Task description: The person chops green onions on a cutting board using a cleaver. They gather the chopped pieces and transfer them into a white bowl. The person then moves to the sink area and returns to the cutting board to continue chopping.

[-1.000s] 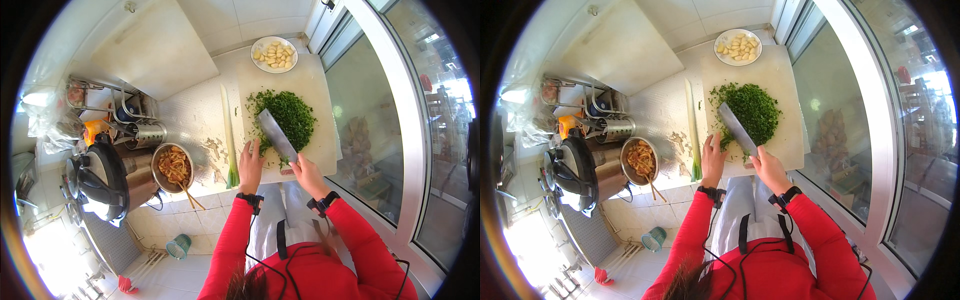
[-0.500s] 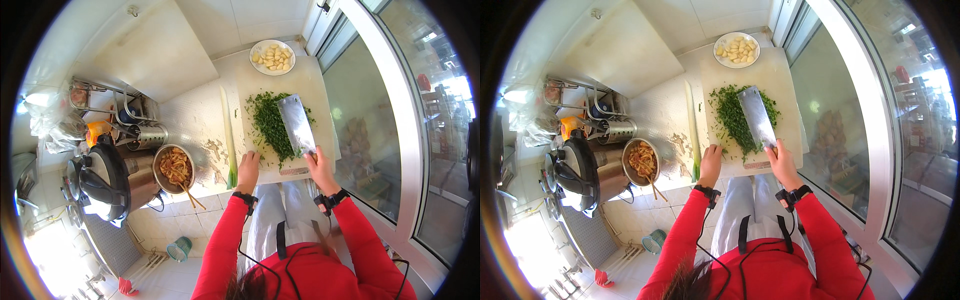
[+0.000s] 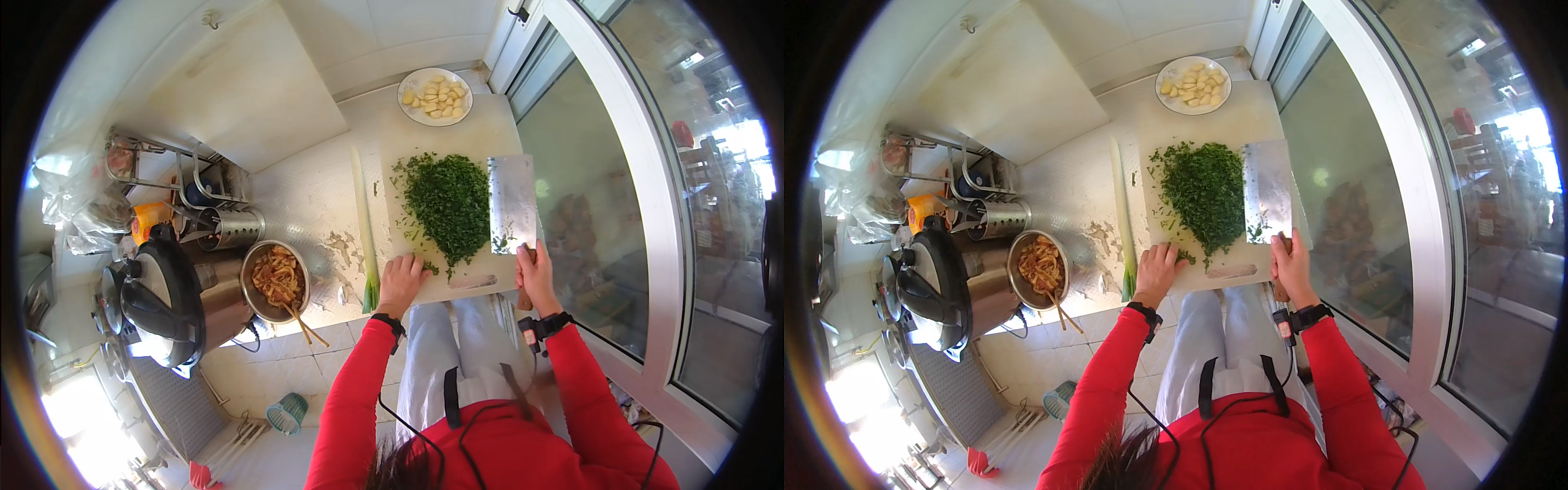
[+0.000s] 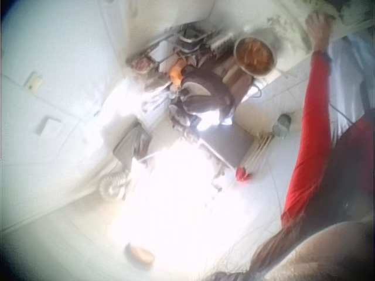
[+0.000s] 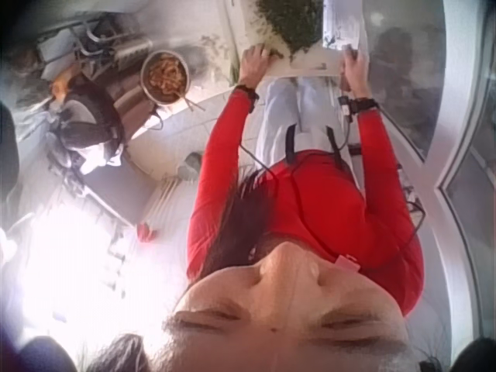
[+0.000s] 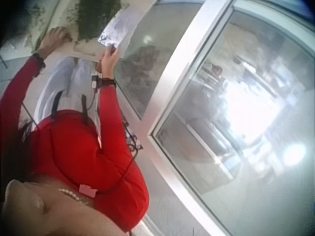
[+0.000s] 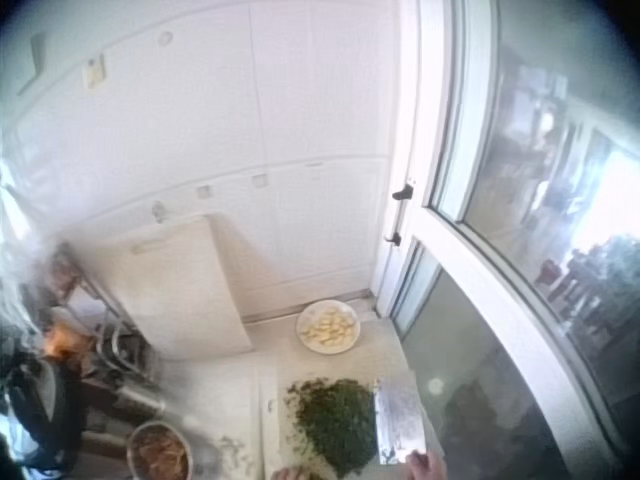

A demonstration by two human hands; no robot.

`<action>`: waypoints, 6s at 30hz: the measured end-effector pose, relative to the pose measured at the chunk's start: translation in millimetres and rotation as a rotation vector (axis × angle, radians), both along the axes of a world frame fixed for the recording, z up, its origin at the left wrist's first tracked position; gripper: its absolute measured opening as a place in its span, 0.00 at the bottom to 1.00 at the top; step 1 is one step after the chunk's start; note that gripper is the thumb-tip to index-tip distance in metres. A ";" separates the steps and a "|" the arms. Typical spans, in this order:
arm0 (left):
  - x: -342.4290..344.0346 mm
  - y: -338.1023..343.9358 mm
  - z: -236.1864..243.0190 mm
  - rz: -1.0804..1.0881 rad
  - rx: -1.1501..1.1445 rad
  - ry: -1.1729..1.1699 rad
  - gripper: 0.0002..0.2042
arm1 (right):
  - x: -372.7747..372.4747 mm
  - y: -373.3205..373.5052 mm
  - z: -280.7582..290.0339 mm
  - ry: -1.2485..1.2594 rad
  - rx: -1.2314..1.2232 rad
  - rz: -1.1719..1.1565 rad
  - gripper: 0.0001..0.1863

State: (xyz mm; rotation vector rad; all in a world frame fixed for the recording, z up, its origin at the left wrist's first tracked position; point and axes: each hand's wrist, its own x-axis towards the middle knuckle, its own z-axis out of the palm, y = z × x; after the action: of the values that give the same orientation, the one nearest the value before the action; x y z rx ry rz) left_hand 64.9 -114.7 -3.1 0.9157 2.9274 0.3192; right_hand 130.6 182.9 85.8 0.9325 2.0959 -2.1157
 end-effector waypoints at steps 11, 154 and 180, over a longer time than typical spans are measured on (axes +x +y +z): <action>-17.1 20.2 18.7 0.016 0.029 0.021 0.27 | 33.9 58.6 -28.7 -0.161 0.019 -0.140 0.11; 777.3 -734.5 156.5 1.435 2.730 1.254 0.08 | 550.5 -1264.7 -83.1 1.135 0.238 2.319 0.07; 729.2 -972.0 -51.8 1.443 3.383 1.363 0.39 | 469.7 -1326.5 -72.1 0.078 -0.406 2.971 0.20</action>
State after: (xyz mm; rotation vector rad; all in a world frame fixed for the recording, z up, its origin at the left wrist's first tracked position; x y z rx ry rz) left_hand 794.0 -1086.7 -54.9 0.8844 0.7766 -1.4721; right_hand 600.2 -1143.6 13.7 -1.4770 0.5615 -0.3039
